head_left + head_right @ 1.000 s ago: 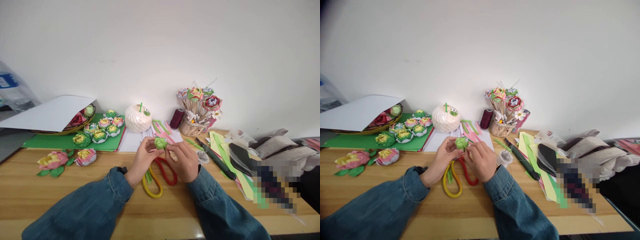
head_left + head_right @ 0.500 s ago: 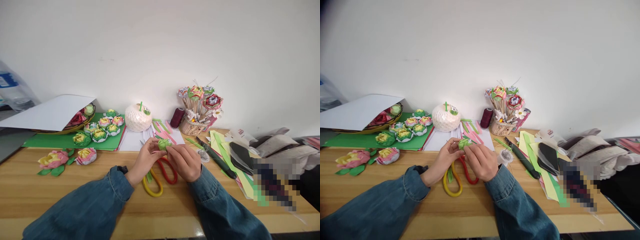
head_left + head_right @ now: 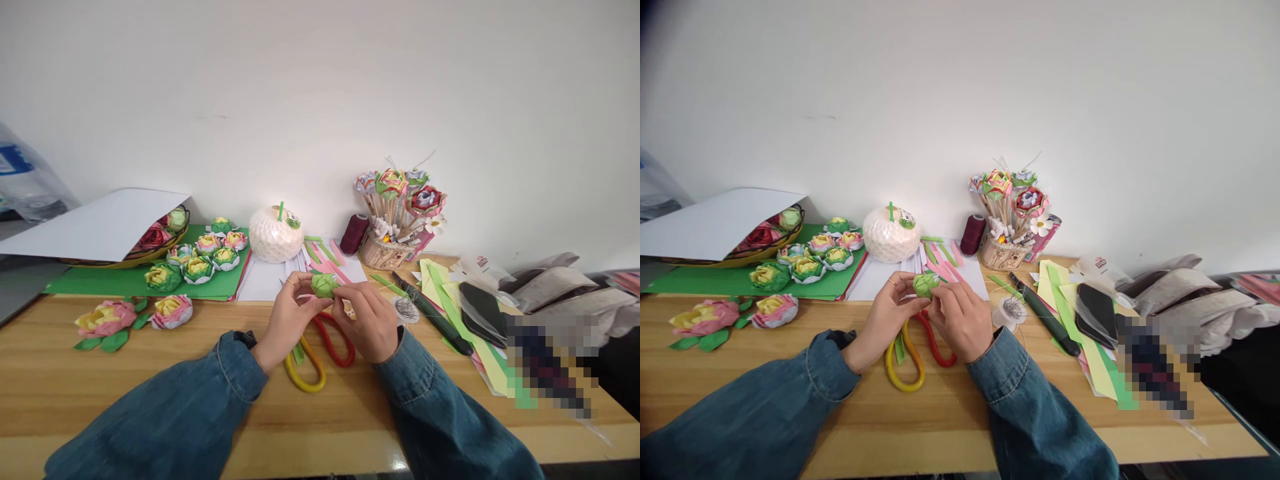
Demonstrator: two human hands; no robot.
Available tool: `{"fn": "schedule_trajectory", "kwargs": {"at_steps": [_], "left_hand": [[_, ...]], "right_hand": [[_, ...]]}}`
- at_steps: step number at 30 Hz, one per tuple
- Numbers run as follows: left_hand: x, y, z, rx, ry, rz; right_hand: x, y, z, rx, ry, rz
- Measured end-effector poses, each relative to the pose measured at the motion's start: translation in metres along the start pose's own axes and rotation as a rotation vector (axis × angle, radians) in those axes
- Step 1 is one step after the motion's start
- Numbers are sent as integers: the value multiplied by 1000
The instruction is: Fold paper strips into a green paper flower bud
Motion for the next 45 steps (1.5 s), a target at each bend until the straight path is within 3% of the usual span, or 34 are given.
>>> {"fn": "schedule_trajectory", "kwargs": {"at_steps": [4,12,17,21,27,31,36,41,45], "left_hand": [[1,1,2,-13,-13,8],[-2,3,4,14,49,-30],[-8,5,5,68,173,-93],[-7,5,5,87,213,-89],[-6,4,3,86,263,-97],[-5,4,4,79,249,-93],[-5,3,4,54,259,-93],[-3,2,8,-5,219,-48],[0,2,11,-44,161,-16]], "right_hand": [[-3,-2,6,-109,-110,-34],[9,2,-6,261,-36,-20],[24,-4,-2,181,-82,134],[22,-4,1,154,-12,119],[24,-1,-9,325,21,79],[24,-1,-2,209,18,101],[26,-5,-5,197,-123,81],[23,-11,12,-189,-393,53],[12,-9,17,-249,-469,-21]]}}
Point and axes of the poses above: each hand's wrist, its own y-axis away from the middle knuckle, its own x-axis out of the back of the hand, z = x × y, the point moved 6 cm from there along -y, towards the middle knuckle, and after that the axes turned 2 degrees about x, right-handed, at the moved point
